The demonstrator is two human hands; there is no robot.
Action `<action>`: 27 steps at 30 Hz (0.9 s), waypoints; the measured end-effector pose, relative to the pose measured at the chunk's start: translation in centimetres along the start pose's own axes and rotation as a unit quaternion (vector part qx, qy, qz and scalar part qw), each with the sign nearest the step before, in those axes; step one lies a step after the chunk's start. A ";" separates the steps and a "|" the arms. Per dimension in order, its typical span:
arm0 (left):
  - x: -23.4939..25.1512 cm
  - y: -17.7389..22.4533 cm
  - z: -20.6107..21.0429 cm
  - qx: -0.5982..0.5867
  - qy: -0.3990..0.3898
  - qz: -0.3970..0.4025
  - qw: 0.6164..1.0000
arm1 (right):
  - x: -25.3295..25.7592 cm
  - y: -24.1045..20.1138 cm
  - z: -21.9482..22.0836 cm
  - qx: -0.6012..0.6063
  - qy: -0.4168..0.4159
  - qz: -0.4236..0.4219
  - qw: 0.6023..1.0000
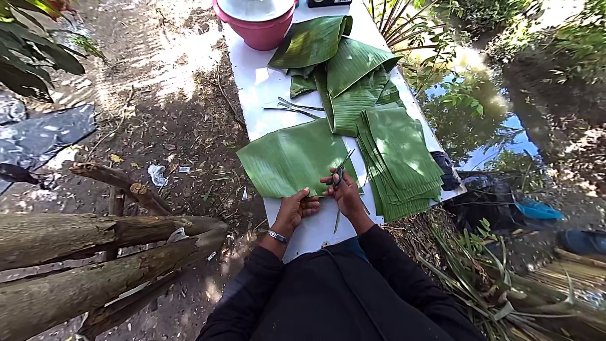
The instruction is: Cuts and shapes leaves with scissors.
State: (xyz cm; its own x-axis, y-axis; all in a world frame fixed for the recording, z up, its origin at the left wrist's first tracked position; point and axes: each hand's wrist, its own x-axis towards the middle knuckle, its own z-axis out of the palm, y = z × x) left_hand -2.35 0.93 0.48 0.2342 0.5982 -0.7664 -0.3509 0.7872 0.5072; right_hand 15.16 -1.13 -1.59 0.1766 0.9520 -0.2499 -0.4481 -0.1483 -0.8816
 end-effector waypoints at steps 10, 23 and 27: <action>-6.5 8.2 -1.0 -0.076 -0.097 0.210 0.970 | 0.8 1.5 -0.7 -0.043 0.047 0.006 0.998; -14.1 14.8 0.6 -0.050 -0.109 0.612 0.782 | 0.7 1.3 0.1 -0.075 0.066 0.002 0.995; -5.4 5.2 5.4 -0.026 -0.140 0.327 0.934 | 0.2 1.3 -0.6 -0.016 0.056 -0.042 0.997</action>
State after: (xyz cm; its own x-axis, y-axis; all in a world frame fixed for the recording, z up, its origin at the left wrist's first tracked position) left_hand -0.55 2.63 9.42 0.1789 0.9703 -0.1627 -0.5437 0.2353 0.8056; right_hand 15.15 -1.26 -2.99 0.3103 0.9259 -0.2154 -0.4000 -0.0784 -0.9132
